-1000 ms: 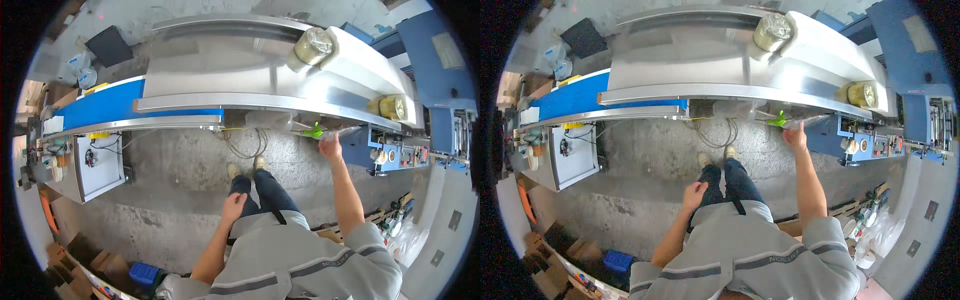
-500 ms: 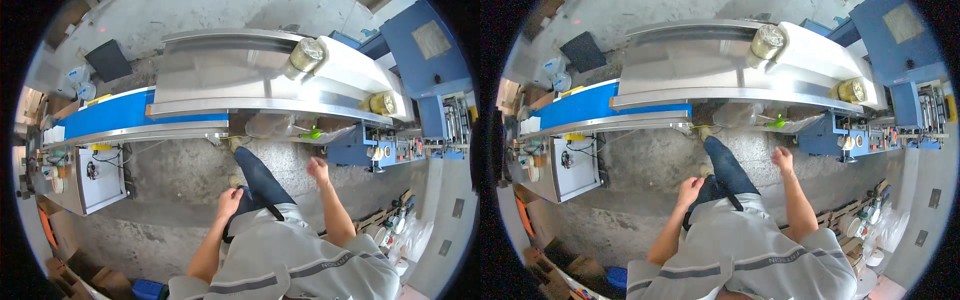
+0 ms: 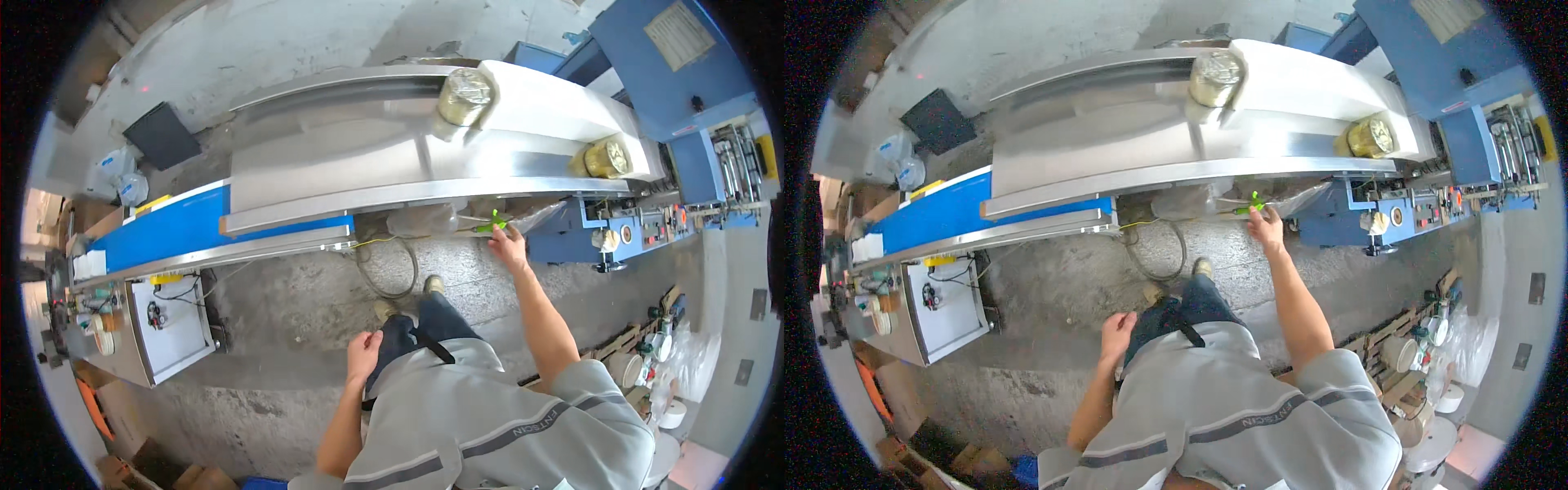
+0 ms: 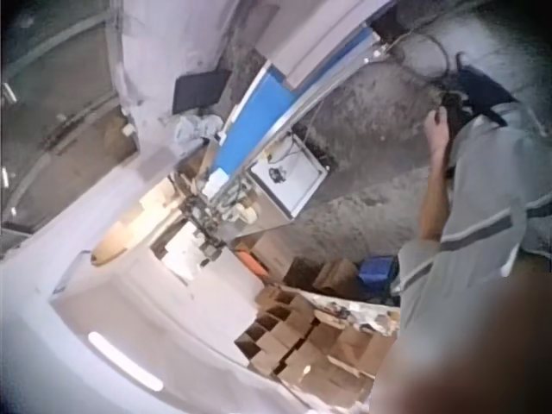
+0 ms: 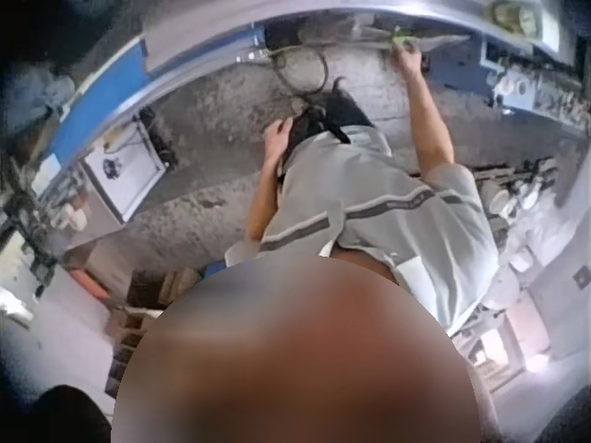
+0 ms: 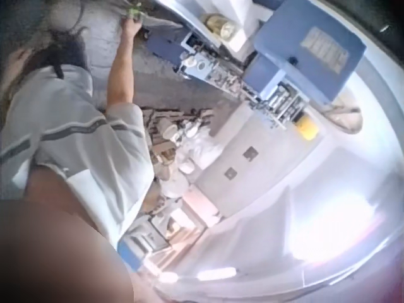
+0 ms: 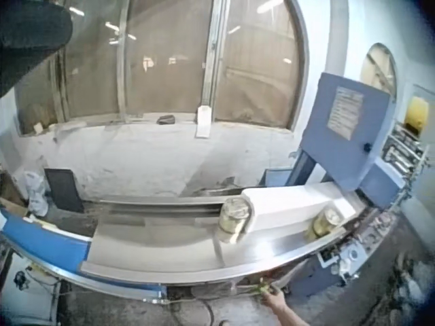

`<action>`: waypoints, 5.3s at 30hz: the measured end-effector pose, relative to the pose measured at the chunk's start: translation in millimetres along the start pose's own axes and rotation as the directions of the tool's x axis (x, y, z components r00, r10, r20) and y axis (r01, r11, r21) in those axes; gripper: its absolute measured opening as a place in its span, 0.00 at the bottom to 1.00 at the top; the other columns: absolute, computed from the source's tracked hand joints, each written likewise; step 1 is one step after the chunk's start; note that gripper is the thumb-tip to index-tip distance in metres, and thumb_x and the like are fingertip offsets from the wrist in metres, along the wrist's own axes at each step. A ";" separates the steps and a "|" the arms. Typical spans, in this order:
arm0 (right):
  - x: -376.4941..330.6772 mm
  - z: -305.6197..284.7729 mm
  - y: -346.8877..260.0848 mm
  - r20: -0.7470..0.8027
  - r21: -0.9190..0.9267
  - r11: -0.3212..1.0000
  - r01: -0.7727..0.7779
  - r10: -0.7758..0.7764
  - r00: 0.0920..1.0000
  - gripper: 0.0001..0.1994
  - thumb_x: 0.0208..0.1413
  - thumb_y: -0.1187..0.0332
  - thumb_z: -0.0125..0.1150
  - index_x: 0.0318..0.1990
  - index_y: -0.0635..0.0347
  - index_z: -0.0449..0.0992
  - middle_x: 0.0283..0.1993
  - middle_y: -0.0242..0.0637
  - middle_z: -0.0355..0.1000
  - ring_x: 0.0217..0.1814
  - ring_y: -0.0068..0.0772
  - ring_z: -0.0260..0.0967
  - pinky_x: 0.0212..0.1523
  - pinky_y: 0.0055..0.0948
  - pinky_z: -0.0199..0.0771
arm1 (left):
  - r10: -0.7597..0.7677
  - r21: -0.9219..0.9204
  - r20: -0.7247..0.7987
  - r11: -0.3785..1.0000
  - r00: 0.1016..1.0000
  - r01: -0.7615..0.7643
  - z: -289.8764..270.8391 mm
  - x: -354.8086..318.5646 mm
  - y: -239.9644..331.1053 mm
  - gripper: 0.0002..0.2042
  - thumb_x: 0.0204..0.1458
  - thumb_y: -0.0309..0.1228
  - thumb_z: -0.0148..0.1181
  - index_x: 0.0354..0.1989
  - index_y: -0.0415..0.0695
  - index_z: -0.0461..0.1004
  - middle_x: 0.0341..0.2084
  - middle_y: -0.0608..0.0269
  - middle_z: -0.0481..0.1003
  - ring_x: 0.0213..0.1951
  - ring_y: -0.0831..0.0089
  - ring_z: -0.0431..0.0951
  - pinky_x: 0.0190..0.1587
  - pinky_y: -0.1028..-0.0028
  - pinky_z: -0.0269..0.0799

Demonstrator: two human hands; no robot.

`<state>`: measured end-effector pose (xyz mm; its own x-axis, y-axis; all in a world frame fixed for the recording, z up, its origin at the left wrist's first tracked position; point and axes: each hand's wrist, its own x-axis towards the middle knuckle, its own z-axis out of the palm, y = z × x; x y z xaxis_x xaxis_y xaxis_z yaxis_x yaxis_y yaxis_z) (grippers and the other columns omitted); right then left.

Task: Placing stacks of folded napkins onto a conveyor belt for packaging.

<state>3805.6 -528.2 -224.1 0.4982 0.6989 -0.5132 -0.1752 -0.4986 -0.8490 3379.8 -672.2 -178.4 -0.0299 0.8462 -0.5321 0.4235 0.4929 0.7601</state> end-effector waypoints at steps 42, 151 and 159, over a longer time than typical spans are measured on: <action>117.9 141.3 -5.3 0.258 0.371 0.924 -0.098 -0.001 0.966 0.19 0.61 0.53 0.53 0.55 0.50 0.67 0.46 0.34 0.71 0.45 0.33 0.70 0.35 0.40 0.78 | -0.068 -0.008 0.017 0.998 0.998 0.068 88.8 16.7 16.9 0.16 0.55 0.40 0.61 0.31 0.35 0.77 0.22 0.50 0.77 0.26 0.61 0.77 0.32 0.66 0.71; 227.6 500.2 654.8 0.800 -0.281 -0.569 0.773 0.306 0.516 0.12 0.55 0.72 0.49 0.38 0.61 0.81 0.41 0.51 0.78 0.45 0.52 0.77 0.43 0.49 0.78 | -0.535 -0.900 0.030 0.352 0.844 0.256 241.0 159.6 -368.5 0.12 0.57 0.39 0.61 0.36 0.42 0.78 0.13 0.62 0.71 0.16 0.78 0.69 0.21 0.74 0.63; 289.1 477.4 613.0 0.722 -0.372 -0.649 0.663 0.247 0.647 0.13 0.55 0.71 0.53 0.46 0.60 0.78 0.49 0.53 0.74 0.47 0.55 0.76 0.44 0.46 0.79 | -0.527 -0.908 0.063 0.322 0.848 0.268 233.0 163.6 -370.9 0.08 0.56 0.35 0.62 0.36 0.43 0.79 0.12 0.65 0.70 0.16 0.81 0.65 0.20 0.76 0.60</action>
<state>3436.8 -386.9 -953.0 -0.3338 0.6992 -0.6322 0.7602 0.5962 0.2580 3428.9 -763.9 -634.2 -0.1917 0.4447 -0.8749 -0.6938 0.5692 0.4413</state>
